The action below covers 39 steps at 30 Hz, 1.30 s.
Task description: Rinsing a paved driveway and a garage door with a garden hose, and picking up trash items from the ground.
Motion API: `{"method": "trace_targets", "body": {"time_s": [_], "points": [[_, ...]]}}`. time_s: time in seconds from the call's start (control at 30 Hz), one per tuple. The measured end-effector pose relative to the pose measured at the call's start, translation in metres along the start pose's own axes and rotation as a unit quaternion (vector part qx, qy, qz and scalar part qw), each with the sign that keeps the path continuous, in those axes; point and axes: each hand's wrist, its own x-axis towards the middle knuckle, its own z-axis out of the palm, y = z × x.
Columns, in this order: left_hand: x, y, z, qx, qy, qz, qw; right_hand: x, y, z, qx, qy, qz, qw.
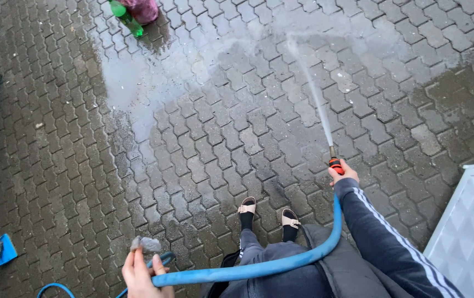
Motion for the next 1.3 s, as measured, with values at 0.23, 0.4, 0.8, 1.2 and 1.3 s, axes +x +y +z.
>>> {"method": "trace_targets", "body": {"time_s": [0.23, 0.4, 0.8, 1.2, 1.3], "points": [[-0.004, -0.014, -0.007, -0.028, 0.006, -0.016, 0.999, -0.013, -0.027, 0.041, -0.016, -0.114, -0.064, 0.991], [-0.014, -0.008, -0.007, -0.014, 0.007, -0.003, 1.0, 0.005, -0.007, 0.041, -0.086, -0.115, -0.09, 0.986], [-0.024, -0.02, -0.039, 0.031, -0.003, -0.115, 0.993, -0.045, -0.067, 0.099, -0.214, -0.229, -0.132, 0.941], [0.014, -0.125, -0.086, 0.035, 0.046, -0.217, 0.974, -0.122, -0.085, 0.26, -0.188, -0.292, -0.146, 0.926], [0.033, -0.153, -0.104, 0.034, 0.056, -0.228, 0.971, -0.125, -0.053, 0.318, -0.176, -0.291, -0.145, 0.929]]}}
